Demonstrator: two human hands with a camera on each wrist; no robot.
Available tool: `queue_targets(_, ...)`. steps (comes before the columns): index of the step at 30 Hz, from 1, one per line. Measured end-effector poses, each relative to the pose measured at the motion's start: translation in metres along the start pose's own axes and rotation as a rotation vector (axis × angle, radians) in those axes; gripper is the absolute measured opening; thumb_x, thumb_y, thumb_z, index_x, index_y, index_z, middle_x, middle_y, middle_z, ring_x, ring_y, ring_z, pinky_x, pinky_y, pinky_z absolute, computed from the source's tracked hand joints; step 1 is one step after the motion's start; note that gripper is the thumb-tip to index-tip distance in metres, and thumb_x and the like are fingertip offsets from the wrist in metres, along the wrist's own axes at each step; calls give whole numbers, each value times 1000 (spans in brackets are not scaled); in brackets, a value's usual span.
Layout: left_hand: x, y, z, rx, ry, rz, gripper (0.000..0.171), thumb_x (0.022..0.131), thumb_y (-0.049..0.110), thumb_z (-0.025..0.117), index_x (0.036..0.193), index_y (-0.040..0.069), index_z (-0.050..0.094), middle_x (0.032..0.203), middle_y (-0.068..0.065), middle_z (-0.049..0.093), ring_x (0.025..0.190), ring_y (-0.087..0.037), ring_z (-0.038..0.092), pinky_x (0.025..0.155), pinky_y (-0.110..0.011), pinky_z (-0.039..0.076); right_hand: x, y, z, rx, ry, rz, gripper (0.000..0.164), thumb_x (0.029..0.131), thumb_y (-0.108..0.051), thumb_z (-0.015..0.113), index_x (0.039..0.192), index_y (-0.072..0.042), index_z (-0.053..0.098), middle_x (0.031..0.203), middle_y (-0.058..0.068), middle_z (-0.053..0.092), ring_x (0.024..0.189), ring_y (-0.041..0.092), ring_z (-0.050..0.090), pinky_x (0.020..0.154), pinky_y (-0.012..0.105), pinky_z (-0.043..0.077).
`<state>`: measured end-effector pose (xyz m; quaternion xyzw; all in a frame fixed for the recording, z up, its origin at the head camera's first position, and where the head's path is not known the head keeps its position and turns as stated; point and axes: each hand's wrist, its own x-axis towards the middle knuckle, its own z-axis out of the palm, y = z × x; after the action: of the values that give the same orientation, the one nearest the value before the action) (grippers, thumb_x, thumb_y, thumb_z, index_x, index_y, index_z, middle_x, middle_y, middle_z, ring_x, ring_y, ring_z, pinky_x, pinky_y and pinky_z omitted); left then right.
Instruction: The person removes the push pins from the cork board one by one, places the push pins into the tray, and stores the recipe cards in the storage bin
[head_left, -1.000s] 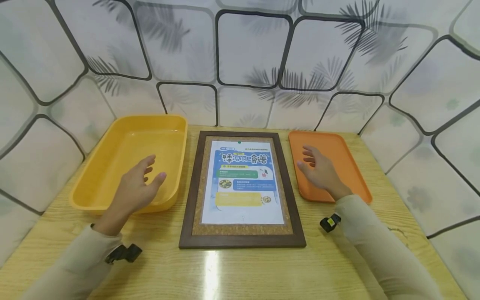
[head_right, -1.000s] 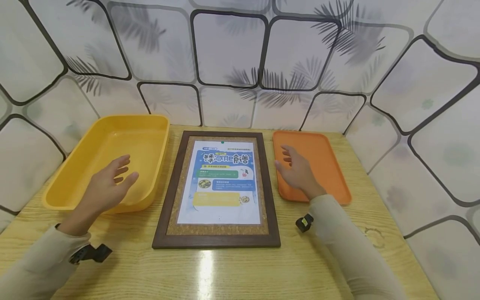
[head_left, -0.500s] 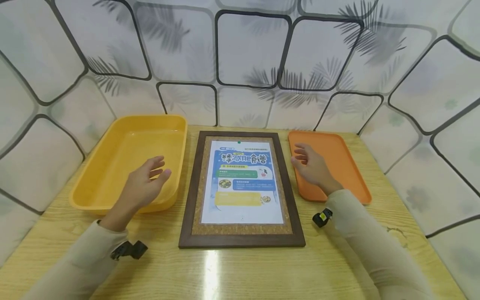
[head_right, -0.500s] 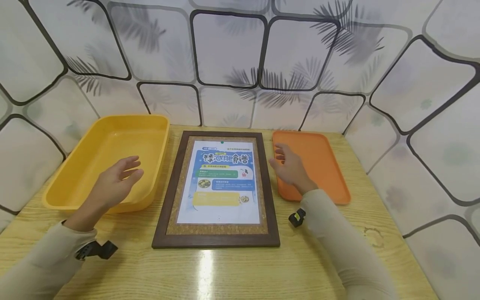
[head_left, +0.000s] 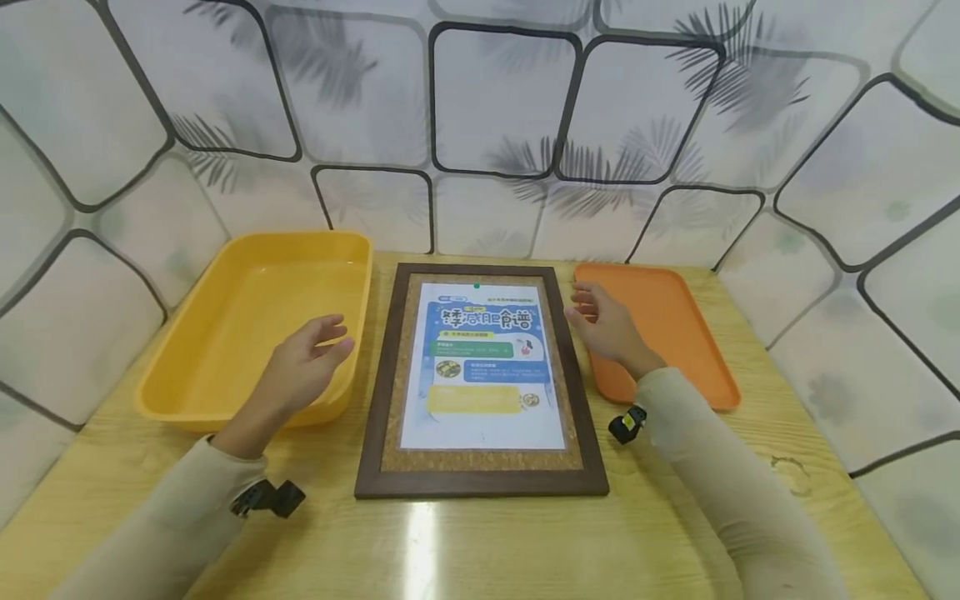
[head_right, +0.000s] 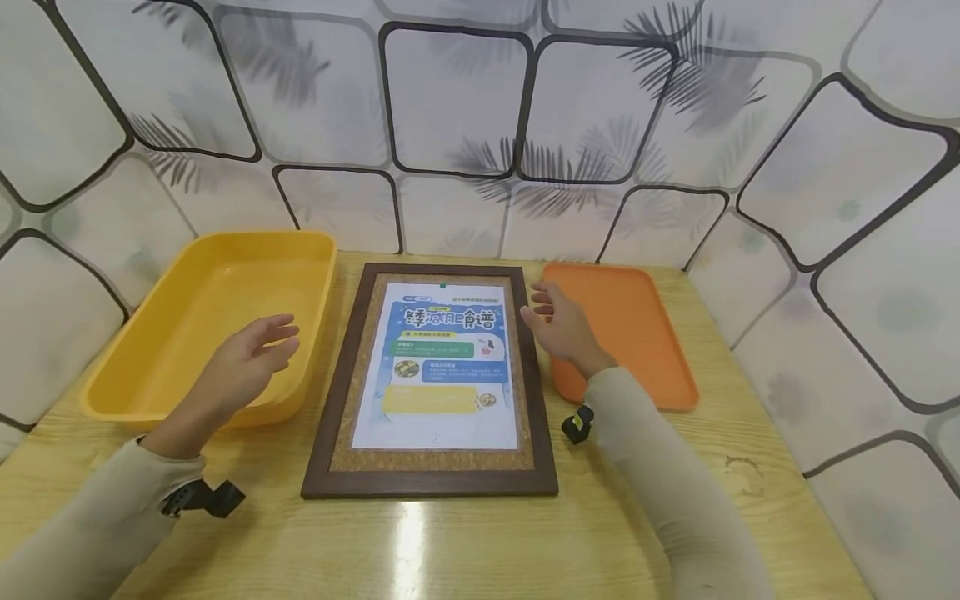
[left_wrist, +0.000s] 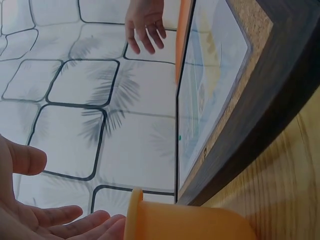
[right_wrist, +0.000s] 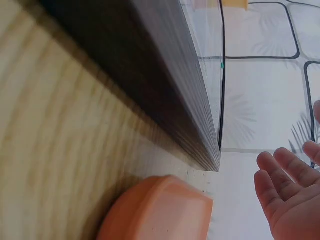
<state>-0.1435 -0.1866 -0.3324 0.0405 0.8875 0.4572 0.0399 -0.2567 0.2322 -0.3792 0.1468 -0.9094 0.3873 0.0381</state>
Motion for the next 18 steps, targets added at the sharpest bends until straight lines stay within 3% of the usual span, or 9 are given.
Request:
queue_targets(7,6,4,7,-103,-46,-27,60,104,34,44,149,-2,27,145,-28,37,121,-46,48,99,-54,41,10,-3,0,-8,-32,33,54,99,-33,56,143,-7,39,136,20,52,118,38,54,96,53,45)
queue_targets(14,7,7,8,-186,4,-28,59,104,33,43,148,-3,28,144,-26,40,124,-43,46,101,-53,40,20,-8,6,8,-51,61,53,100,-33,54,144,-8,38,137,20,51,120,39,52,96,53,44)
queue_targets(18,9,10,11,-274,-17,-23,56,105,29,42,147,-5,28,145,-27,38,128,-41,42,102,-51,39,24,-11,9,25,-52,63,48,101,-28,52,142,-7,40,137,21,50,121,41,51,98,54,43)
